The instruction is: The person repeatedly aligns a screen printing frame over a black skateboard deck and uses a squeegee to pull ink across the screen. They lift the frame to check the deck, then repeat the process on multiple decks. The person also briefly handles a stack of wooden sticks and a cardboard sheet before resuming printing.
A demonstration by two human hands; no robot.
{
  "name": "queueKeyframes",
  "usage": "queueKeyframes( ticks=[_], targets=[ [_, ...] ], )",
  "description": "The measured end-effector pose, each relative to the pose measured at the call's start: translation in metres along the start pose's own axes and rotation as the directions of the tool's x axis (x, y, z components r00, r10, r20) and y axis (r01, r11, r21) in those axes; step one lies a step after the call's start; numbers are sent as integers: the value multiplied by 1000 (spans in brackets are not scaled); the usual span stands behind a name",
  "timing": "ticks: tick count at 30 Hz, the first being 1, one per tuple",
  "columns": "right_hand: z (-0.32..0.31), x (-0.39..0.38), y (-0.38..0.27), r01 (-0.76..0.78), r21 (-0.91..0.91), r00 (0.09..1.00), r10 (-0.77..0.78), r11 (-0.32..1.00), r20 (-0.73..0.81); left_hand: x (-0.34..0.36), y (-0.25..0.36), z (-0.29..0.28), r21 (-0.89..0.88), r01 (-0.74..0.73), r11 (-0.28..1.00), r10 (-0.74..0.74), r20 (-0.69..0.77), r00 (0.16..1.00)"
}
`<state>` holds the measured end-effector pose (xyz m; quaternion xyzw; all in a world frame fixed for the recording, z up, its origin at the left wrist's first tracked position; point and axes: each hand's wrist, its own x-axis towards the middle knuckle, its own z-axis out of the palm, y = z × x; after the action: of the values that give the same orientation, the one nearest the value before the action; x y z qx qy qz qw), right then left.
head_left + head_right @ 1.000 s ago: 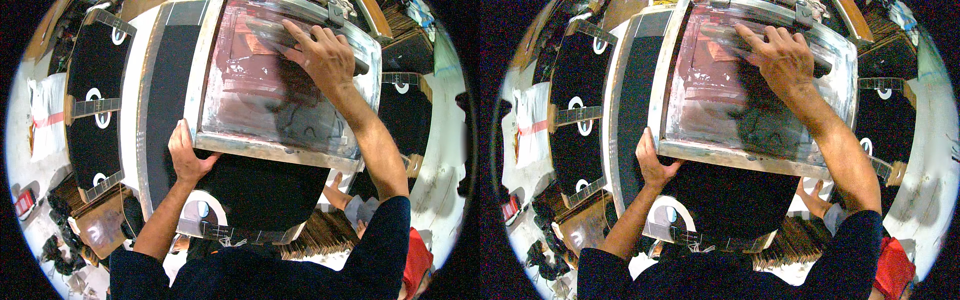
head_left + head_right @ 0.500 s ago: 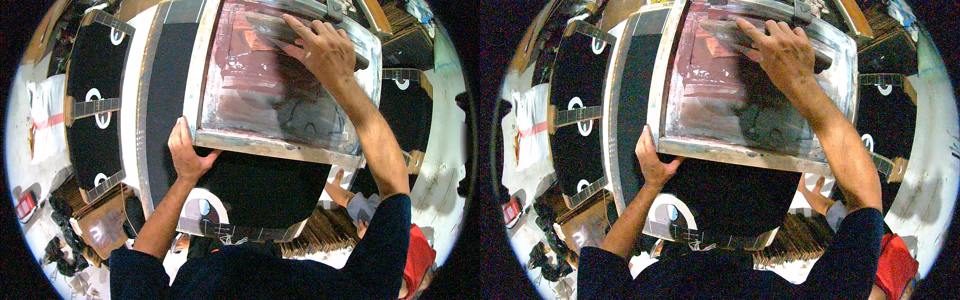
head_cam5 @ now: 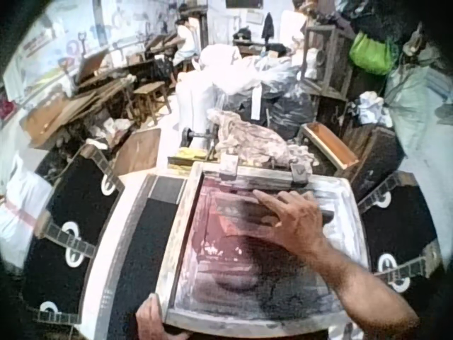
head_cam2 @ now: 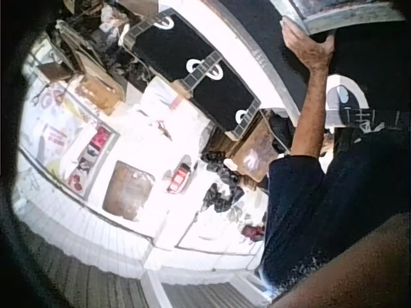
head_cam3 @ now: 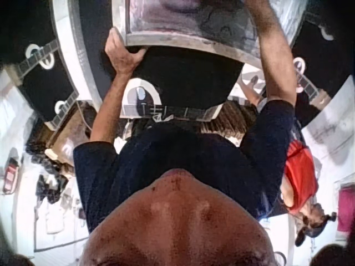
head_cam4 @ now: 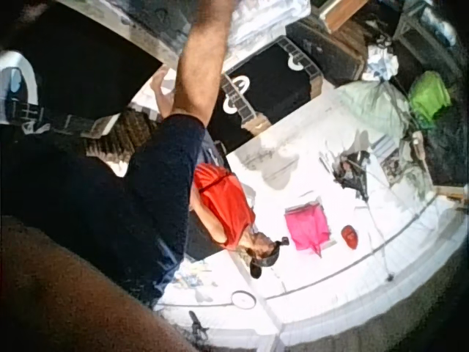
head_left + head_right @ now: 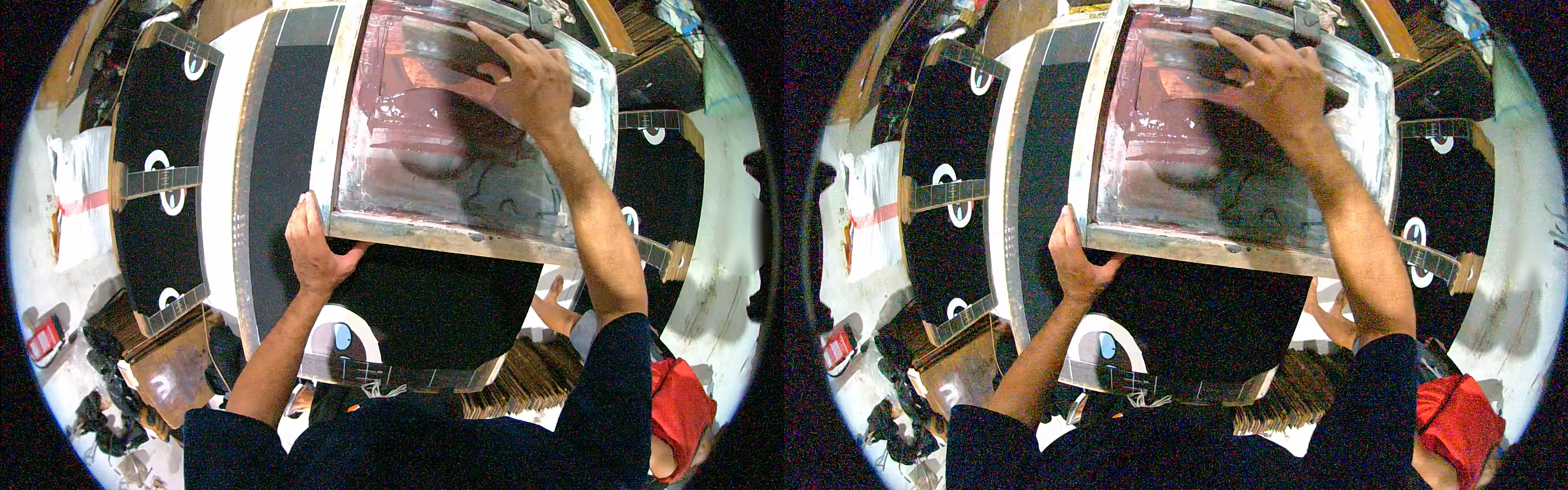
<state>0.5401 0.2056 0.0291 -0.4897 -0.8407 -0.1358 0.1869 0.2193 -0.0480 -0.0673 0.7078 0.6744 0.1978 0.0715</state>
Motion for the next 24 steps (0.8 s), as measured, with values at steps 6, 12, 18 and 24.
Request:
queueKeyframes(
  ticks=[6, 12, 18, 24],
  targets=[
    [23, -2, -31, -92, -32, 995, 93, 995, 37, 1, 3, -1, 1, -29, 1000, 29, -56, 998],
    [29, -5, -39, -194, 57, 981, 193, 979, 10, 1, 3, -1, -23, 3, 1000, -3, -40, 999],
    [13, -5, -46, -199, 47, 969, 190, 979, 157, 0, 1, -1, -58, 7, 998, -8, -22, 1000],
    [-17, -36, -80, -250, 127, 923, 196, 960, 332, -2, 0, -3, -52, 3, 999, -3, -1, 1000]
  ],
)
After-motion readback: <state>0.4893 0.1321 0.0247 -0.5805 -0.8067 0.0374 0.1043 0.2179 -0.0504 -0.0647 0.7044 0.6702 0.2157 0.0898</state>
